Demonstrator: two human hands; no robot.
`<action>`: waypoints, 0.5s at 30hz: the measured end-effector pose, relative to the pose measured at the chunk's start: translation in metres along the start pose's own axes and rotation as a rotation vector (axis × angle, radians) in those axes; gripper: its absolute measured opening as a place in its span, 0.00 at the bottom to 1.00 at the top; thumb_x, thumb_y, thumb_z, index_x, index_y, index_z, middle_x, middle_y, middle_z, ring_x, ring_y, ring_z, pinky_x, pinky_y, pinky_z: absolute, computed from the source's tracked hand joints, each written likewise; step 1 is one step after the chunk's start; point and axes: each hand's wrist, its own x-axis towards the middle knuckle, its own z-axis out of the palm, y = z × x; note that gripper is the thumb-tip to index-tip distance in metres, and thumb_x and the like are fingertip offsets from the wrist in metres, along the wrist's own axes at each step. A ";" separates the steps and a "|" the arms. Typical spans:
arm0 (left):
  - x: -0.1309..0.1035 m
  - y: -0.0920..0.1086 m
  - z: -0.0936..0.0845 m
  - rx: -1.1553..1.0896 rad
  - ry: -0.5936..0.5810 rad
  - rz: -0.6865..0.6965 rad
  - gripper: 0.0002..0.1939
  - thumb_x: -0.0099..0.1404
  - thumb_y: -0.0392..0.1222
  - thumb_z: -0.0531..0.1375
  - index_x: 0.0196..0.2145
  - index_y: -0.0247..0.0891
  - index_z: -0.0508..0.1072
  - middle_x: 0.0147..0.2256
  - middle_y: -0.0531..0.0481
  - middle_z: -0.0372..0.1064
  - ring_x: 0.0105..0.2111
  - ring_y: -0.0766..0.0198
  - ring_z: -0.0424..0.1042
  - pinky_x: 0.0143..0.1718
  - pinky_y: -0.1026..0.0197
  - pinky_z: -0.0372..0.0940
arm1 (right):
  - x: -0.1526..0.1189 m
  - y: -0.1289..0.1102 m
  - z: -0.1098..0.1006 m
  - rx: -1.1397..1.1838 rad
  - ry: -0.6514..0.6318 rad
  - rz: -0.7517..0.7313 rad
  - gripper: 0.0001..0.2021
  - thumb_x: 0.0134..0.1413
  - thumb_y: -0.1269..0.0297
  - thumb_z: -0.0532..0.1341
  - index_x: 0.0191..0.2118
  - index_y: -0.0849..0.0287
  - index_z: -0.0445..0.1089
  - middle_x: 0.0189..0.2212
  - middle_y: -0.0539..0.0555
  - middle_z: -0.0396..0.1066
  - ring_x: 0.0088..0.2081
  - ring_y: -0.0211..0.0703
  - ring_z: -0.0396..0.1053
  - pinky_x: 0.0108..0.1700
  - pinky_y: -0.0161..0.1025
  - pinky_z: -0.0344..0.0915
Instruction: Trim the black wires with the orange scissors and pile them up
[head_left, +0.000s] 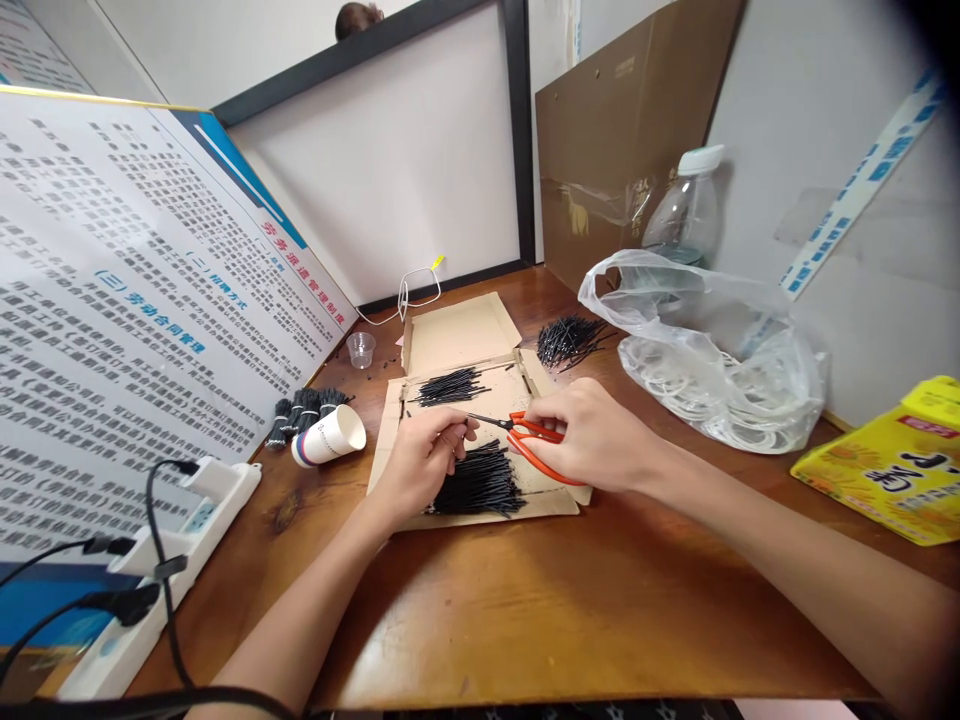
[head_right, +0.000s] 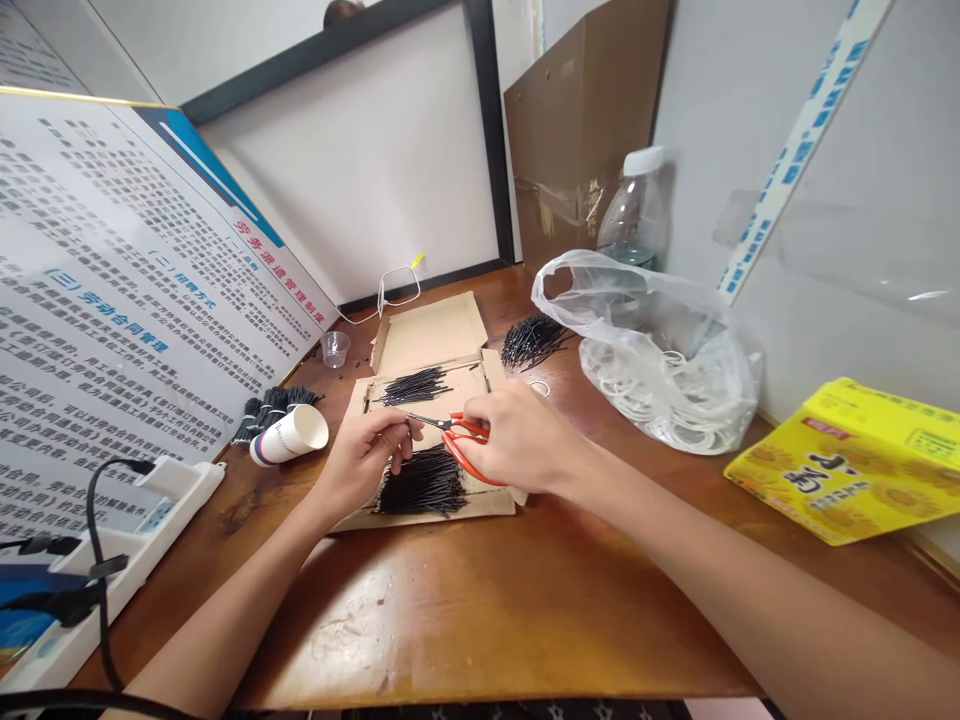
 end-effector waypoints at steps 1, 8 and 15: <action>0.000 0.000 0.000 -0.002 0.001 0.003 0.12 0.72 0.37 0.52 0.36 0.33 0.74 0.24 0.51 0.67 0.19 0.71 0.64 0.19 0.69 0.63 | 0.000 0.000 0.000 -0.003 -0.001 -0.002 0.19 0.56 0.58 0.59 0.17 0.59 0.60 0.14 0.45 0.52 0.20 0.33 0.45 0.27 0.38 0.44; -0.001 -0.002 0.001 -0.018 0.006 -0.002 0.11 0.71 0.39 0.54 0.36 0.33 0.74 0.27 0.49 0.69 0.21 0.70 0.66 0.18 0.69 0.64 | 0.002 0.001 0.001 -0.041 -0.016 -0.002 0.19 0.57 0.59 0.58 0.17 0.59 0.60 0.14 0.45 0.51 0.21 0.33 0.45 0.28 0.38 0.45; -0.001 -0.003 0.001 -0.007 0.024 -0.021 0.10 0.71 0.40 0.55 0.36 0.33 0.73 0.27 0.49 0.68 0.20 0.71 0.66 0.19 0.69 0.63 | 0.001 0.000 0.000 0.003 -0.015 0.015 0.18 0.55 0.58 0.59 0.18 0.58 0.59 0.14 0.45 0.52 0.20 0.32 0.47 0.27 0.38 0.45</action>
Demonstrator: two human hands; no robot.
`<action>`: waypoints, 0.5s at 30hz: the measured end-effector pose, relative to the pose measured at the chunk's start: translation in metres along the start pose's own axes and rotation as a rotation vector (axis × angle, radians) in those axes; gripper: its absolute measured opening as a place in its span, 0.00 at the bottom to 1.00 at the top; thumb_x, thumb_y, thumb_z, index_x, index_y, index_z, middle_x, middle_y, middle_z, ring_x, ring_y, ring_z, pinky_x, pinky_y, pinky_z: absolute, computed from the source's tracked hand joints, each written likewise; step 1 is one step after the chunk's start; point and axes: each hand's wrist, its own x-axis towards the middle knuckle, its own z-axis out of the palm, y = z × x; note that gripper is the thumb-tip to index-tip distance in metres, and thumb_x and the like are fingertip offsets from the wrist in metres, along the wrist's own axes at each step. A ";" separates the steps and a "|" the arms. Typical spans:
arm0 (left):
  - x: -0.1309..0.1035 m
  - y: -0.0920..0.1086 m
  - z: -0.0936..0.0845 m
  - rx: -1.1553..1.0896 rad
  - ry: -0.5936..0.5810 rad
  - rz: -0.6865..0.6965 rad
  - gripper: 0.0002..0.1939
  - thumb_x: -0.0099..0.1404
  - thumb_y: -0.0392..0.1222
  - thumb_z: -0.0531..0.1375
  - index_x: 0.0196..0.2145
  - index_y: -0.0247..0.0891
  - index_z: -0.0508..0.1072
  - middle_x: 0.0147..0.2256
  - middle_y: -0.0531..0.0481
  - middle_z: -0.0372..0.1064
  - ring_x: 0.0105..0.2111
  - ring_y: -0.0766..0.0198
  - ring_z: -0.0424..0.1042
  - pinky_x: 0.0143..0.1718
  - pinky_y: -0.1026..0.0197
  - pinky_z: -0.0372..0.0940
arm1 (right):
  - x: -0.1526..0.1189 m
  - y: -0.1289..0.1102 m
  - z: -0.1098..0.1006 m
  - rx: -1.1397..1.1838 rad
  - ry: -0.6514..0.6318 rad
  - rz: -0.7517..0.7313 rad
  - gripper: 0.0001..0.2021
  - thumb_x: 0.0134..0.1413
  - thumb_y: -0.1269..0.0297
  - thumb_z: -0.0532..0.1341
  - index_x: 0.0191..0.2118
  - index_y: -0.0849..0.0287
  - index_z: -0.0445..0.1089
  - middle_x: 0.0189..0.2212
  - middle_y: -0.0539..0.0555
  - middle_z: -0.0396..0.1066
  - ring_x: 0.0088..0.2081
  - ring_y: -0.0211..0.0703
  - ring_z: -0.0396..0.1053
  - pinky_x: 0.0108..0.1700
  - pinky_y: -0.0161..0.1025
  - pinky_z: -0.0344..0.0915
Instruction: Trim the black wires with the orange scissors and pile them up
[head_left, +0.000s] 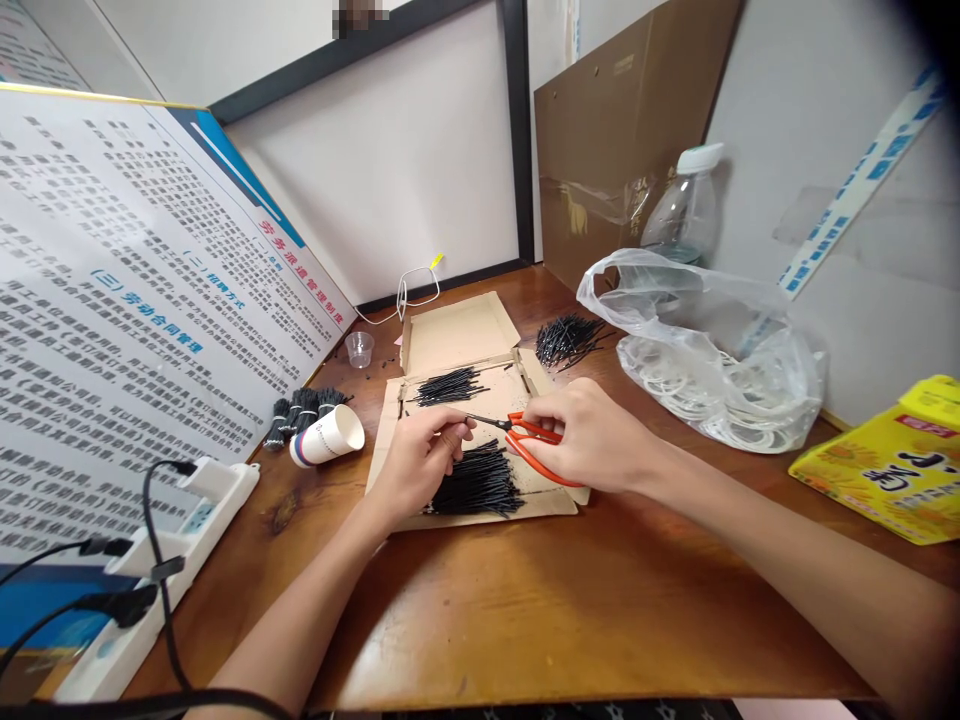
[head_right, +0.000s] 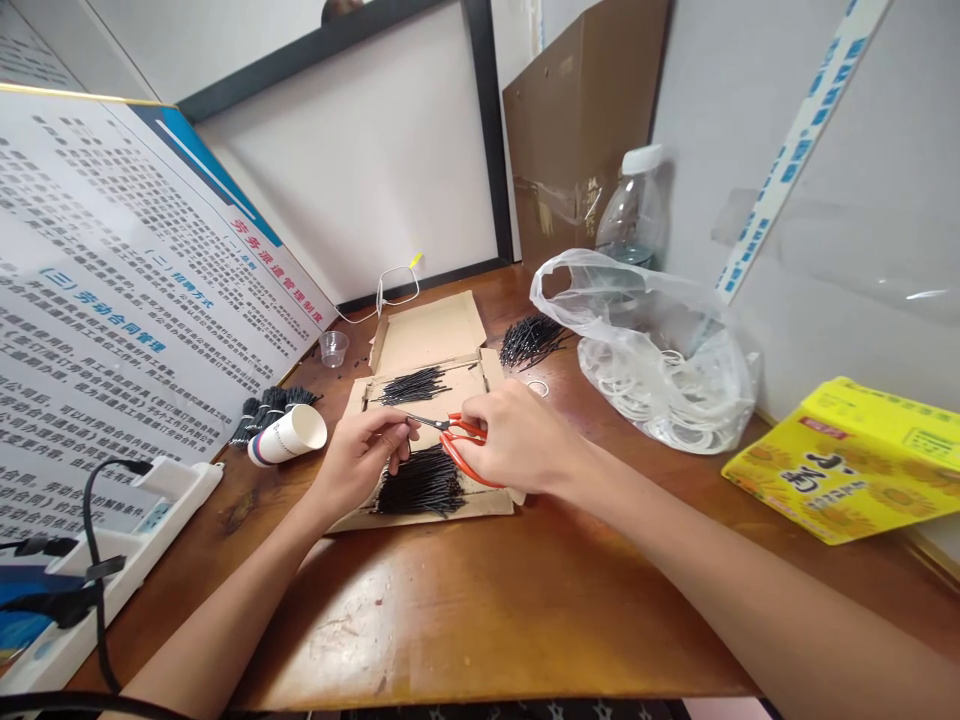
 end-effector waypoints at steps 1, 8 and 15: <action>0.000 0.000 0.000 -0.001 0.002 -0.005 0.10 0.71 0.40 0.55 0.35 0.34 0.73 0.26 0.50 0.68 0.19 0.71 0.66 0.19 0.69 0.63 | 0.000 0.000 0.000 -0.002 -0.006 0.004 0.19 0.55 0.58 0.59 0.18 0.58 0.59 0.14 0.44 0.51 0.20 0.32 0.46 0.27 0.38 0.45; 0.000 0.004 -0.001 -0.002 0.012 -0.038 0.09 0.71 0.39 0.56 0.34 0.34 0.72 0.23 0.52 0.66 0.18 0.71 0.64 0.18 0.69 0.61 | 0.000 -0.002 -0.001 -0.036 -0.030 0.006 0.19 0.57 0.58 0.57 0.18 0.59 0.58 0.15 0.45 0.51 0.21 0.33 0.45 0.29 0.39 0.44; 0.002 0.002 0.000 0.003 0.011 -0.039 0.09 0.70 0.40 0.56 0.34 0.33 0.73 0.24 0.52 0.66 0.19 0.71 0.65 0.19 0.69 0.62 | 0.000 0.000 0.001 -0.015 -0.031 0.032 0.17 0.56 0.57 0.58 0.20 0.59 0.62 0.15 0.46 0.57 0.21 0.33 0.49 0.28 0.38 0.45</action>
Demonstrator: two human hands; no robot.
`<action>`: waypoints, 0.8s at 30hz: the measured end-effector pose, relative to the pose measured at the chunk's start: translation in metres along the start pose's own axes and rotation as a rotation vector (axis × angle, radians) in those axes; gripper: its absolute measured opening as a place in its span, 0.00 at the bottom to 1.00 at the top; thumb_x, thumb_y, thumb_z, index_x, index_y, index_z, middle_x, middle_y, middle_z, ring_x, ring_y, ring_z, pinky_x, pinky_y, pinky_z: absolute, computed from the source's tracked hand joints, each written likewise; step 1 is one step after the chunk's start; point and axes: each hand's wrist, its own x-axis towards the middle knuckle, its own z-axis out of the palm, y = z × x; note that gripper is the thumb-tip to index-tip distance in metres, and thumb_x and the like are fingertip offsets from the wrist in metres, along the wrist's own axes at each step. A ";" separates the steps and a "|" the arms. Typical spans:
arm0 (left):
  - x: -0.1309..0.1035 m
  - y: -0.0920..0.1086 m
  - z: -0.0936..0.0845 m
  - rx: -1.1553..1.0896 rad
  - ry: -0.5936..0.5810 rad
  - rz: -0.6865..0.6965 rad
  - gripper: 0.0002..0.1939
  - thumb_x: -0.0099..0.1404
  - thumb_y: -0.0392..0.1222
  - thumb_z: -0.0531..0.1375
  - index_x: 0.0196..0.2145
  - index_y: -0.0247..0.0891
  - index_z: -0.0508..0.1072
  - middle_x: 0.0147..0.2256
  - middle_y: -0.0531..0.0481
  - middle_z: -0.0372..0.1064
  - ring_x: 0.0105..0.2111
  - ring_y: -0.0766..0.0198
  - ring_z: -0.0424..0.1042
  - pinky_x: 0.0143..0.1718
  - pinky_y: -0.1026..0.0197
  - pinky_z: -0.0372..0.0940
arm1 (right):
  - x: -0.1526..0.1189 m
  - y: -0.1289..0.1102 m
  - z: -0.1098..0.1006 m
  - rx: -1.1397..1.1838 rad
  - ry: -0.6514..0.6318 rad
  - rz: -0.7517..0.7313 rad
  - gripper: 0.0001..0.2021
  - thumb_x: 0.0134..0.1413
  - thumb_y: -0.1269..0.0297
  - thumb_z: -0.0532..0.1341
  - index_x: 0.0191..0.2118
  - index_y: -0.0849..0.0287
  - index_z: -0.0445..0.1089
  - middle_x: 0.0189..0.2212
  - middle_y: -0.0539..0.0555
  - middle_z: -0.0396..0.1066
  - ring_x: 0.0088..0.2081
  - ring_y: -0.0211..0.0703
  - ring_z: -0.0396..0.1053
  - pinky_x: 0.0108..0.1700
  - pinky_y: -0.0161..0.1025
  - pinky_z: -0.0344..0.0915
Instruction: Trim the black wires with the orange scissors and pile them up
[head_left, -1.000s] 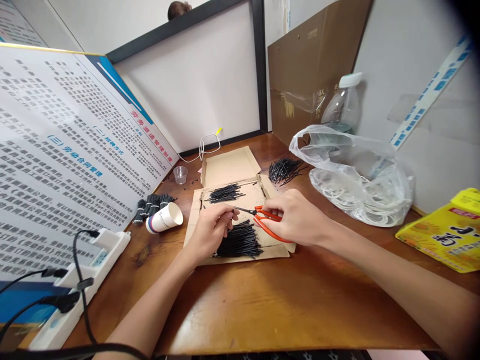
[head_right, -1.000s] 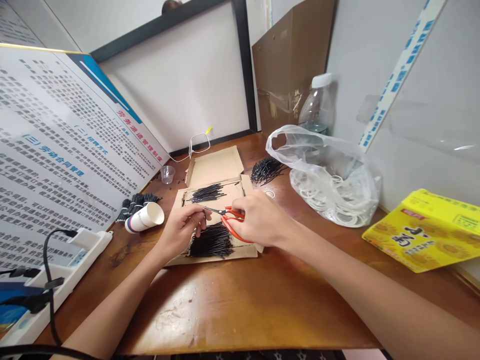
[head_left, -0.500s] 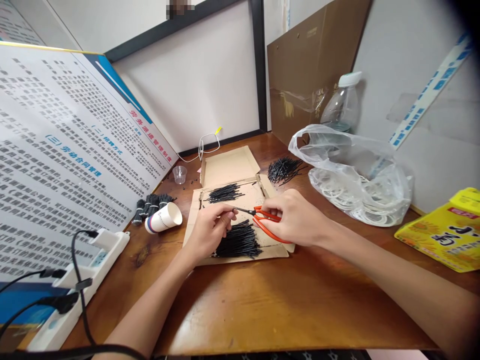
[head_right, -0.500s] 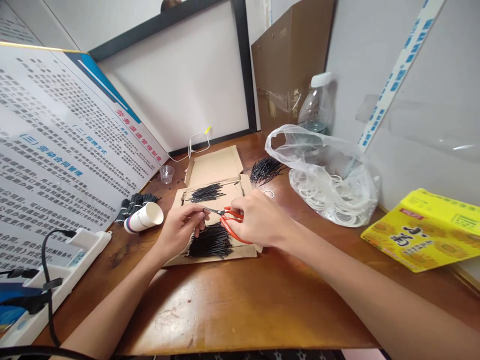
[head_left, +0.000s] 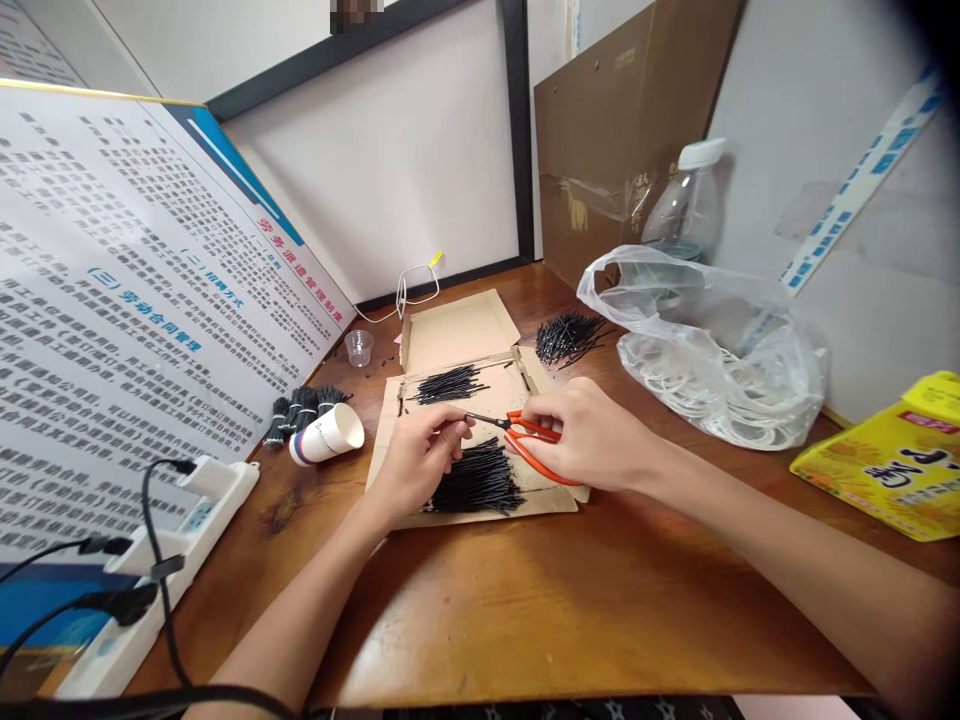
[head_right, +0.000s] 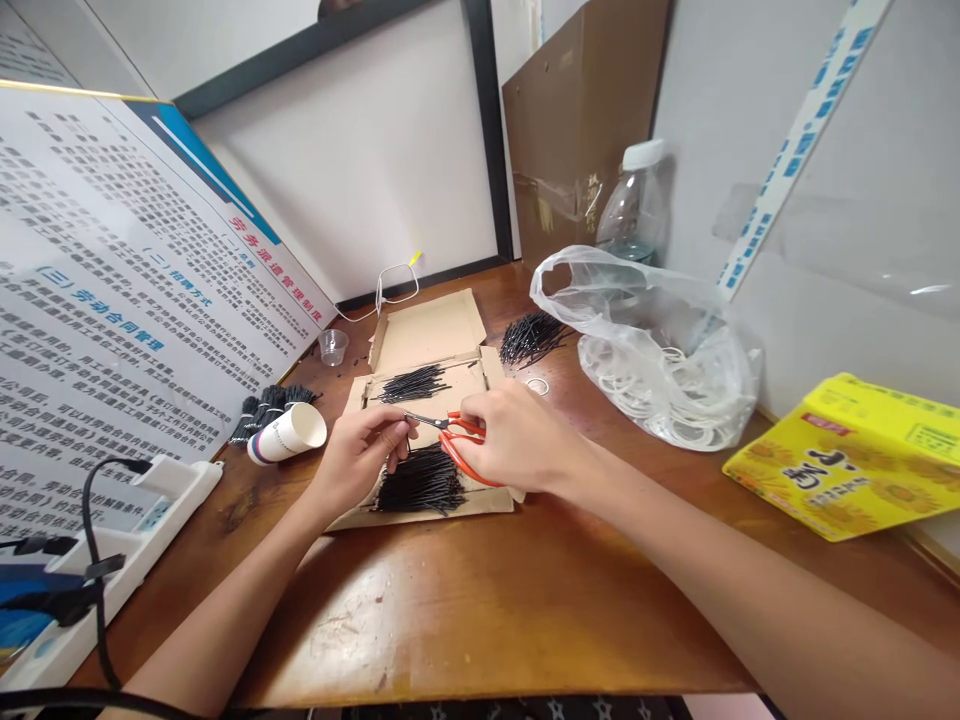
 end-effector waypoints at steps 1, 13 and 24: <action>0.000 0.000 0.000 -0.003 0.001 0.000 0.09 0.70 0.40 0.56 0.35 0.33 0.73 0.24 0.51 0.67 0.19 0.71 0.65 0.19 0.69 0.62 | 0.000 0.000 0.000 -0.001 0.003 -0.003 0.17 0.56 0.57 0.58 0.20 0.59 0.63 0.15 0.46 0.57 0.21 0.33 0.50 0.29 0.38 0.45; -0.003 0.002 0.000 -0.033 0.004 -0.015 0.08 0.69 0.39 0.57 0.36 0.33 0.73 0.24 0.52 0.66 0.18 0.71 0.65 0.18 0.69 0.63 | 0.001 0.002 0.000 -0.011 0.037 -0.036 0.18 0.57 0.59 0.58 0.19 0.59 0.62 0.15 0.46 0.54 0.20 0.32 0.47 0.28 0.38 0.45; 0.002 -0.001 -0.012 0.324 0.123 0.119 0.04 0.67 0.35 0.60 0.33 0.36 0.75 0.27 0.51 0.72 0.24 0.67 0.69 0.27 0.65 0.64 | 0.001 0.002 -0.001 -0.023 0.065 0.015 0.17 0.56 0.57 0.58 0.19 0.59 0.61 0.15 0.47 0.56 0.21 0.34 0.50 0.28 0.38 0.45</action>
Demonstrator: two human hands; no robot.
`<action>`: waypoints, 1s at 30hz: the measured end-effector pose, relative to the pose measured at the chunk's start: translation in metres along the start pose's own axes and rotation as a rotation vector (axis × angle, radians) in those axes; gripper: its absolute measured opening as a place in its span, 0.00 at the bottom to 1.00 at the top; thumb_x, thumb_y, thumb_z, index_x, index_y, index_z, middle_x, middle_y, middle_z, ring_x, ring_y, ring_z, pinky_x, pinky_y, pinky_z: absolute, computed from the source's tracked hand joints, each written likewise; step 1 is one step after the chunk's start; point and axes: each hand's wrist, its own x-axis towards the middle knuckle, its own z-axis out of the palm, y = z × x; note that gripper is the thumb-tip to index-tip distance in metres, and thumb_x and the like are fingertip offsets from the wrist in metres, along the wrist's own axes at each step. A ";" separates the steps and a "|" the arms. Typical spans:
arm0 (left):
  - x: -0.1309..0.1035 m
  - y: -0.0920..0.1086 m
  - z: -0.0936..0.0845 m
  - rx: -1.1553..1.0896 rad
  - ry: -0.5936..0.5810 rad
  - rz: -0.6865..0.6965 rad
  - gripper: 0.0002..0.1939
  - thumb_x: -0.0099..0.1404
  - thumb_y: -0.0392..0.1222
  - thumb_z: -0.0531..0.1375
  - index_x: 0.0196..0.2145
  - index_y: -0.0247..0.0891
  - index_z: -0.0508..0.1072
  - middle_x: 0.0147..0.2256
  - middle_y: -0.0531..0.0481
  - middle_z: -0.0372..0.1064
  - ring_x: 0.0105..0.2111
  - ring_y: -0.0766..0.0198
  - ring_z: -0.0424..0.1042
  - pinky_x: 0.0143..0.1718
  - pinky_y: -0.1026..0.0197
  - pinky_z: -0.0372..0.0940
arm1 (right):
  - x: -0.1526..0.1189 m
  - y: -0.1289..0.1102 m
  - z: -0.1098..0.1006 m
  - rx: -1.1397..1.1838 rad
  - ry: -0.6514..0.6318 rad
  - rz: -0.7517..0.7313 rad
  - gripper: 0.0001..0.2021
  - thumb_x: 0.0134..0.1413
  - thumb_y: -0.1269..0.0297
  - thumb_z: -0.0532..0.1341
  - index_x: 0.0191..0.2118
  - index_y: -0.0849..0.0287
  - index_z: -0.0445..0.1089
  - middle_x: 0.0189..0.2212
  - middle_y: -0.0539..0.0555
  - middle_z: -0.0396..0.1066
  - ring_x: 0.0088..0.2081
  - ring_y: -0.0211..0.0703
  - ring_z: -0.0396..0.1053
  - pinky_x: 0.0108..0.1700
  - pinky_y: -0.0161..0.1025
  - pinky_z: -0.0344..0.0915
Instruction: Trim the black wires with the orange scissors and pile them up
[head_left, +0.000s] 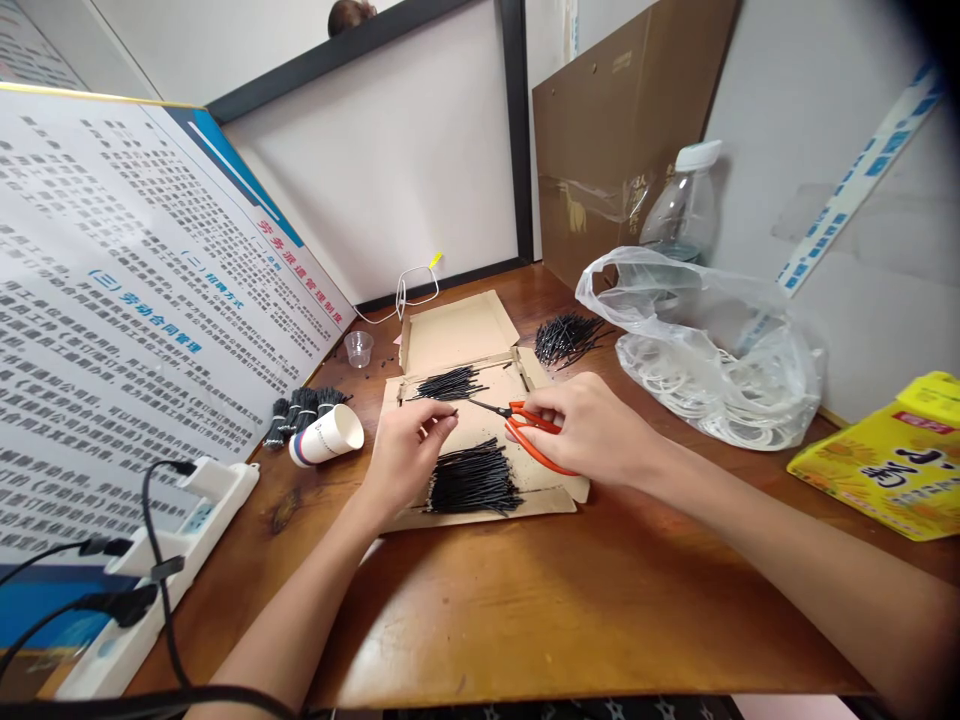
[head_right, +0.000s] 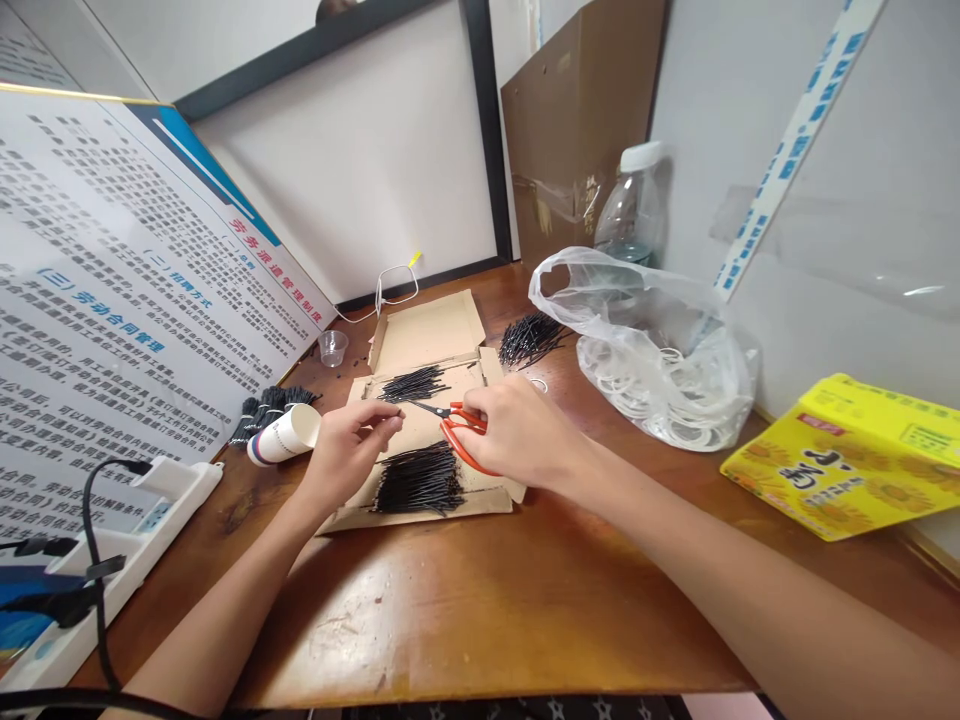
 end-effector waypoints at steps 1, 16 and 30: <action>0.001 -0.004 -0.002 0.091 0.009 0.033 0.04 0.66 0.33 0.61 0.32 0.36 0.76 0.28 0.51 0.73 0.26 0.66 0.69 0.30 0.64 0.65 | 0.000 0.000 0.000 -0.004 0.002 0.010 0.17 0.56 0.57 0.58 0.19 0.58 0.61 0.15 0.47 0.56 0.21 0.34 0.50 0.28 0.39 0.45; -0.001 -0.032 0.011 0.368 -0.216 0.030 0.05 0.62 0.29 0.64 0.35 0.36 0.76 0.34 0.48 0.74 0.33 0.60 0.73 0.37 0.58 0.68 | 0.002 0.001 0.001 -0.037 -0.025 0.046 0.16 0.55 0.57 0.56 0.19 0.57 0.60 0.16 0.48 0.58 0.22 0.35 0.52 0.29 0.39 0.47; 0.000 -0.020 0.010 0.218 -0.324 0.097 0.05 0.64 0.30 0.61 0.31 0.36 0.74 0.33 0.47 0.72 0.37 0.57 0.72 0.42 0.56 0.67 | 0.001 0.002 0.001 -0.039 -0.033 0.059 0.14 0.55 0.58 0.57 0.21 0.58 0.64 0.17 0.49 0.62 0.22 0.36 0.55 0.30 0.39 0.49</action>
